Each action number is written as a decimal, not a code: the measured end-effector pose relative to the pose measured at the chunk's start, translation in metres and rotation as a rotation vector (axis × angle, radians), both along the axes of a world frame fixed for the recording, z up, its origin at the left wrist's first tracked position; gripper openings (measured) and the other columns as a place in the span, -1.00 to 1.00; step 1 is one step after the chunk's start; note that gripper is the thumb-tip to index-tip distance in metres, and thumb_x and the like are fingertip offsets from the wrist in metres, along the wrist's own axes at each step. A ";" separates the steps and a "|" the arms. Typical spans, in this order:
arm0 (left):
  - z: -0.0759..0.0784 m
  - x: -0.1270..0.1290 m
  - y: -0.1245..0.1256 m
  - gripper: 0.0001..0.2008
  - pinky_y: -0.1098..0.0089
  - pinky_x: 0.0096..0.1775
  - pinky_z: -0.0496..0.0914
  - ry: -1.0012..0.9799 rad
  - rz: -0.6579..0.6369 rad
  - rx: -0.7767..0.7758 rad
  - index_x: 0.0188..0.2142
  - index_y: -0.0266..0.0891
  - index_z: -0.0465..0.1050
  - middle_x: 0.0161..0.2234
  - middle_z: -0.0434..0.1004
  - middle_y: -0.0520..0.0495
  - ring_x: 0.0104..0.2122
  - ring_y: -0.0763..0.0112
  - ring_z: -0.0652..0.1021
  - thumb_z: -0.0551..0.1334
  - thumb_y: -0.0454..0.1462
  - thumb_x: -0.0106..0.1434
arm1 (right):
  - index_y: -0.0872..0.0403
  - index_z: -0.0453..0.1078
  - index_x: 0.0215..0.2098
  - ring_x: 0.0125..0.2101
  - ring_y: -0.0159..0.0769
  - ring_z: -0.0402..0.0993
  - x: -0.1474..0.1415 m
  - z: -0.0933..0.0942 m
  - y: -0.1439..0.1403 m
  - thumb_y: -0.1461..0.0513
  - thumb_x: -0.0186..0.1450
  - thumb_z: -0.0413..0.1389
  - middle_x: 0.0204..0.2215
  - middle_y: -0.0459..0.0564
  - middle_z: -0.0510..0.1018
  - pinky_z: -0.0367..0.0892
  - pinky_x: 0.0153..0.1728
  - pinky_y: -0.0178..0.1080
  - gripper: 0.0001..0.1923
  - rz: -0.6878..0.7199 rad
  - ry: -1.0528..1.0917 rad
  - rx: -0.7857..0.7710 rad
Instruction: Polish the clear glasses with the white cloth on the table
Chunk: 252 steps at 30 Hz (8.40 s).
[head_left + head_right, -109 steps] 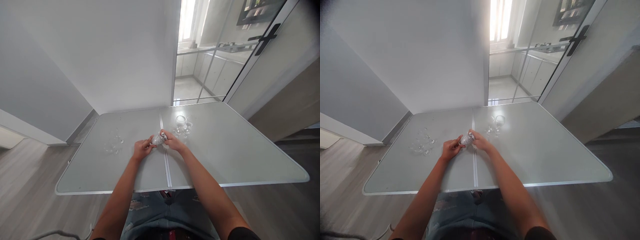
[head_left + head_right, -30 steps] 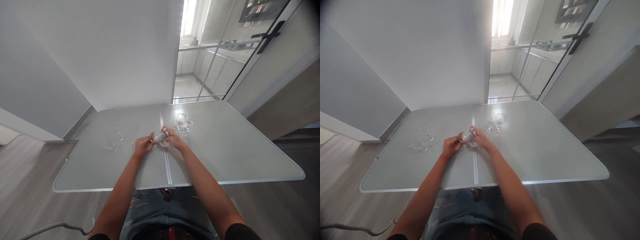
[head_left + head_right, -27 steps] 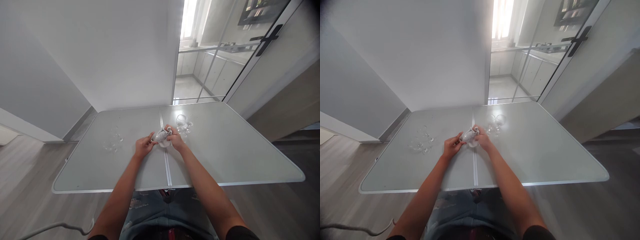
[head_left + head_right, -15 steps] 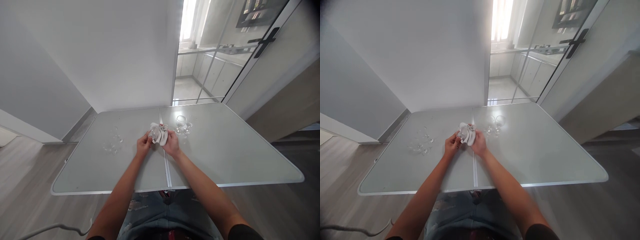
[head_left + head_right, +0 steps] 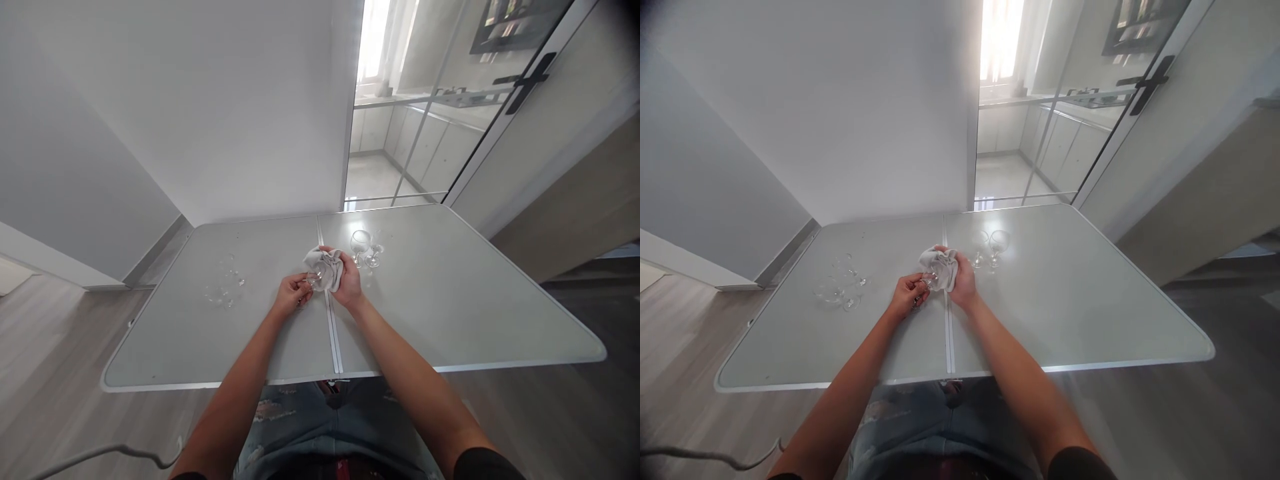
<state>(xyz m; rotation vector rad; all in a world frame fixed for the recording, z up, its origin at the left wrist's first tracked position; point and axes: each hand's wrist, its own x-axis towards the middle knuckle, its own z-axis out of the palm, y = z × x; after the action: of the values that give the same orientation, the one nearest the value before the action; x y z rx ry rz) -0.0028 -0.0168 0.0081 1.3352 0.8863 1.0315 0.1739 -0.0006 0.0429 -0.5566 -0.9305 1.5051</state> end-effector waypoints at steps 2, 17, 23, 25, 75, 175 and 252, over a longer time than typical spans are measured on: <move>0.000 0.000 0.001 -0.41 0.52 -0.63 0.09 0.042 0.056 0.006 -0.06 -0.36 0.50 -0.63 0.38 0.08 -0.72 0.62 0.24 0.35 0.09 0.16 | -0.01 0.43 -0.01 -0.11 -0.13 0.47 0.001 -0.001 -0.002 -0.06 0.40 -0.16 -0.12 0.04 0.54 0.40 -0.10 -0.09 -0.52 -0.081 -0.093 0.121; -0.006 0.003 -0.005 -0.61 0.48 -0.45 0.30 0.082 0.250 0.273 -0.34 -0.22 0.33 -0.52 0.46 0.06 -0.53 0.50 0.44 0.43 -0.03 0.11 | -0.05 0.42 0.01 -0.11 -0.20 0.48 -0.002 -0.001 -0.002 0.05 0.36 0.01 -0.04 -0.03 0.53 0.42 -0.11 -0.16 -0.67 0.114 0.106 0.020; -0.006 0.007 0.005 -0.59 0.50 -0.53 0.24 -0.015 0.296 0.246 -0.14 -0.19 0.27 -0.56 0.38 0.13 -0.62 0.54 0.34 0.27 0.05 0.28 | -0.20 0.17 0.30 -0.11 -0.27 0.48 -0.026 -0.012 -0.013 0.09 0.41 -0.02 0.14 -0.07 0.42 0.44 -0.12 -0.20 -0.51 -0.052 -0.009 0.060; -0.006 0.006 0.006 -0.61 0.49 -0.49 0.29 0.008 0.315 0.258 -0.13 -0.19 0.27 -0.55 0.38 0.13 -0.60 0.53 0.37 0.24 0.04 0.30 | -0.20 0.14 0.33 -0.01 -0.25 0.45 -0.029 -0.018 -0.015 0.10 0.43 -0.04 0.23 -0.06 0.34 0.41 -0.01 -0.16 -0.50 -0.128 -0.216 0.183; -0.024 0.000 0.005 -0.79 0.41 -0.47 0.22 0.482 0.541 0.497 -0.34 -0.17 0.42 -0.62 0.36 0.08 -0.61 0.40 0.36 0.33 -0.36 -0.02 | -0.05 0.36 0.22 0.23 -0.01 0.25 -0.010 -0.006 -0.004 0.29 0.33 0.02 0.13 0.09 0.49 -0.05 0.30 0.17 -0.51 -0.199 -1.230 0.965; -0.002 -0.015 0.017 -0.37 0.10 0.20 0.33 -0.582 0.379 0.121 0.09 -0.17 0.45 0.15 0.48 -0.30 0.13 0.08 0.52 0.49 -0.04 0.06 | 0.01 0.44 -0.15 -0.22 -0.23 0.39 -0.028 -0.018 -0.008 0.21 0.26 0.14 -0.21 0.02 0.45 0.38 -0.13 -0.17 -0.81 -0.118 -0.682 0.367; 0.000 -0.006 0.018 -0.36 0.07 0.18 0.34 -0.516 0.251 0.107 0.06 -0.18 0.44 0.17 0.45 -0.33 0.11 0.03 0.53 0.50 -0.01 0.04 | 0.03 0.39 -0.22 -0.41 -0.28 0.38 -0.022 -0.020 -0.002 0.12 0.10 0.28 -0.39 -0.06 0.50 0.33 -0.37 -0.24 -0.69 0.108 -0.302 -0.089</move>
<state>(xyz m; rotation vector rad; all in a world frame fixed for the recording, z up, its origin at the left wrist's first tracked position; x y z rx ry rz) -0.0091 0.0017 0.0078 0.9842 0.6183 1.5499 0.1521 -0.0025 0.0231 -0.8258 -1.1437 1.5921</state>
